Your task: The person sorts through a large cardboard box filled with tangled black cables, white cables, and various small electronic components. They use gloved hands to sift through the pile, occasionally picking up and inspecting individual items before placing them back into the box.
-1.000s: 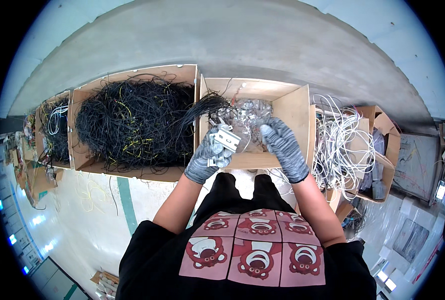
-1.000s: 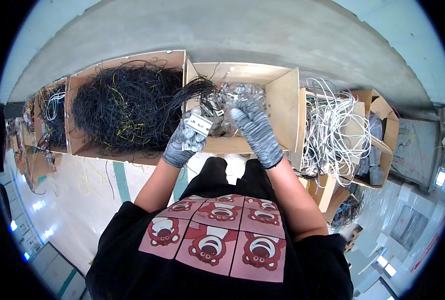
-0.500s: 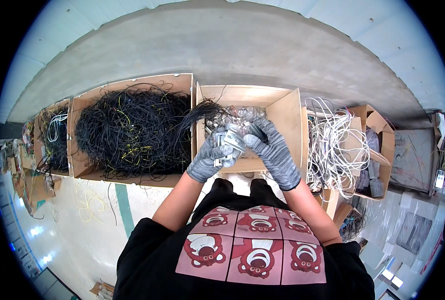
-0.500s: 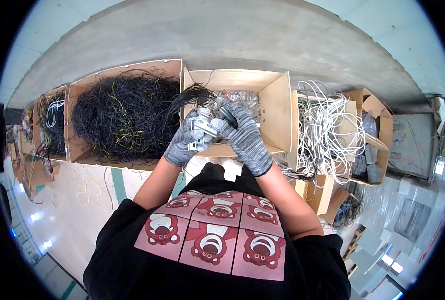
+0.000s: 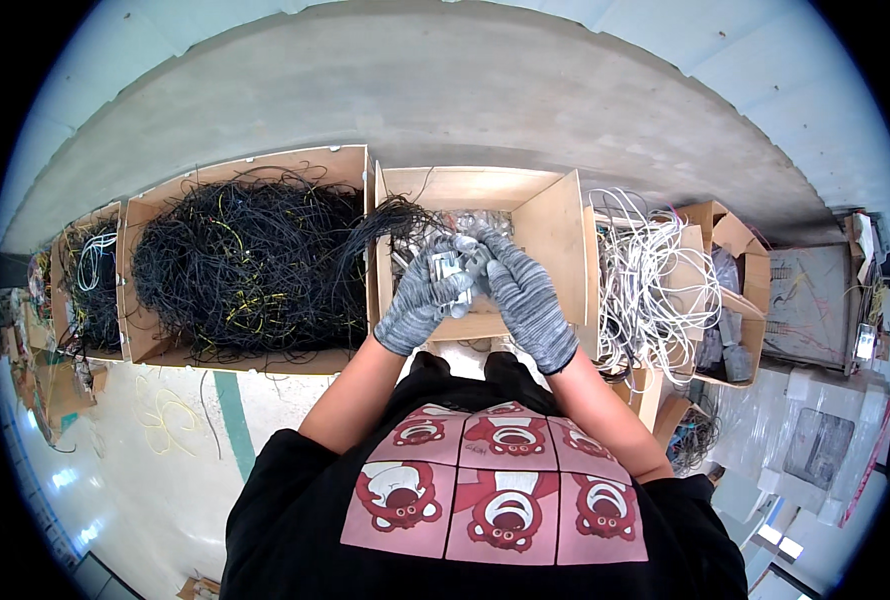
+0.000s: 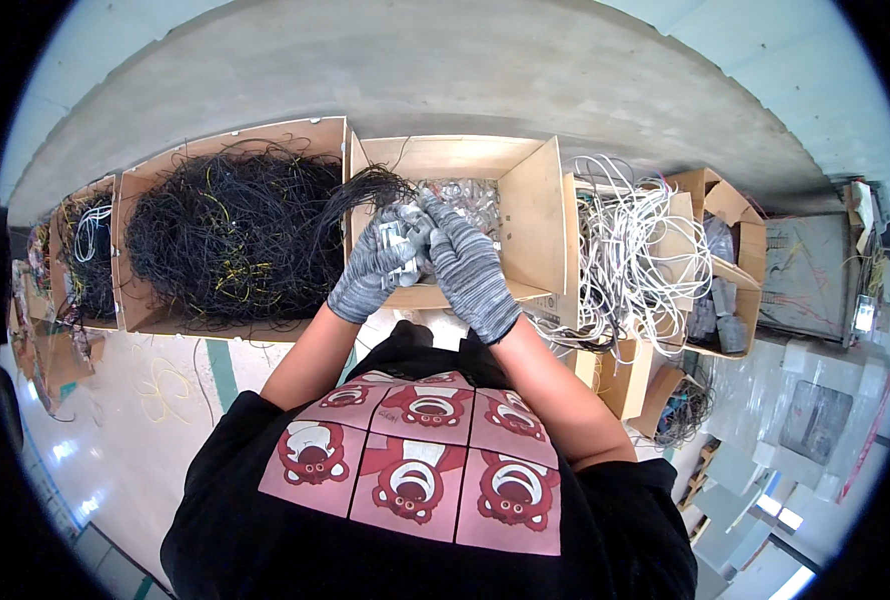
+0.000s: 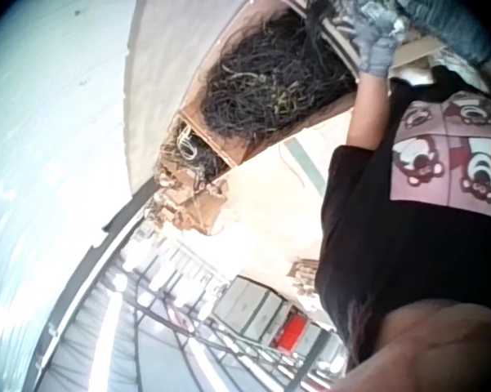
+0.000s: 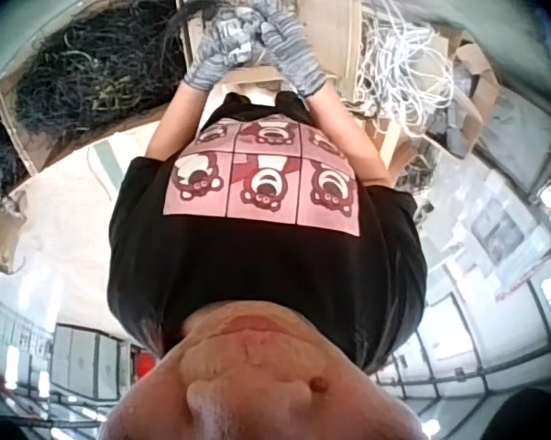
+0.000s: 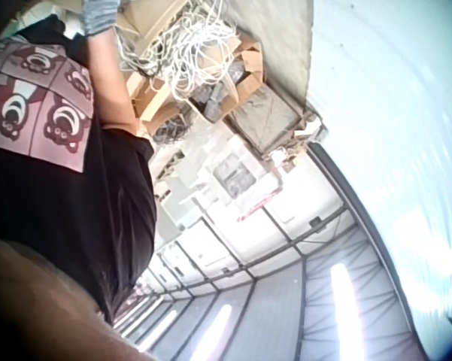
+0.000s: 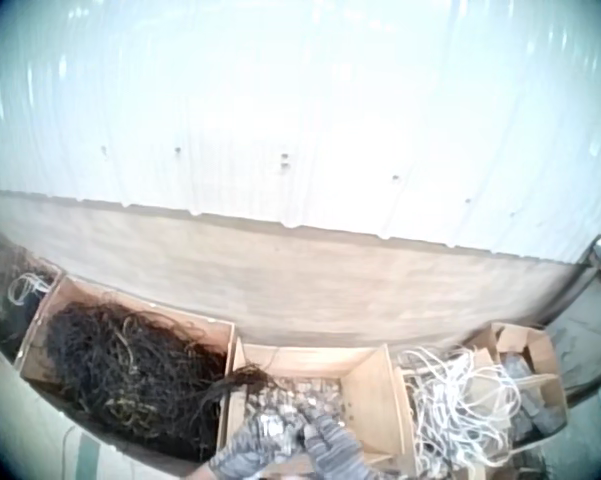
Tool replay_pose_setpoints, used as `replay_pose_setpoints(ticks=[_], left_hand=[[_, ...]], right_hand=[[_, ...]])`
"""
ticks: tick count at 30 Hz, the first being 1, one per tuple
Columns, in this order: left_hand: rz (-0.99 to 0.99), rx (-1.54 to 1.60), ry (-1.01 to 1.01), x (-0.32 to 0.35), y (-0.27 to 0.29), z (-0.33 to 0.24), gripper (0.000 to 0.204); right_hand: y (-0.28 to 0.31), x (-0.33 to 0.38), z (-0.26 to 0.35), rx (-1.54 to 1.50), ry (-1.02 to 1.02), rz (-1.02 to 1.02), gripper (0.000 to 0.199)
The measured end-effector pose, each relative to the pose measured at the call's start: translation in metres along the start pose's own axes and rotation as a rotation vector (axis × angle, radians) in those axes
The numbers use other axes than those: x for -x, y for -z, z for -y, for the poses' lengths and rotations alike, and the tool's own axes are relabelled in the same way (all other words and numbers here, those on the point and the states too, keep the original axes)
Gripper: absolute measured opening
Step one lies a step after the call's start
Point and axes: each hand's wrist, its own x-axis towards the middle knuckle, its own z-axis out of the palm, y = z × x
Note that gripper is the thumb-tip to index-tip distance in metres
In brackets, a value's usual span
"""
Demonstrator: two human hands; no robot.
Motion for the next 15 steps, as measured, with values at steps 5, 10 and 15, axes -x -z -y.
replay_pose_setpoints(ticks=[5, 10, 15], left_hand=[[0.025, 0.113, 0.024, 0.004, 0.002, 0.007, 0.06], [-0.039, 0.226, 0.053, 0.001, 0.005, 0.017, 0.065], [-0.054, 0.157, -0.012, -0.011, 0.004, 0.03, 0.065]], right_hand=[[0.004, -0.005, -0.001, 0.06, -0.108, -0.078, 0.015], [0.008, -0.009, -0.001, 0.128, -0.106, -0.119, 0.011], [0.016, -0.013, -0.012, 0.108, -0.083, -0.159, 0.018]])
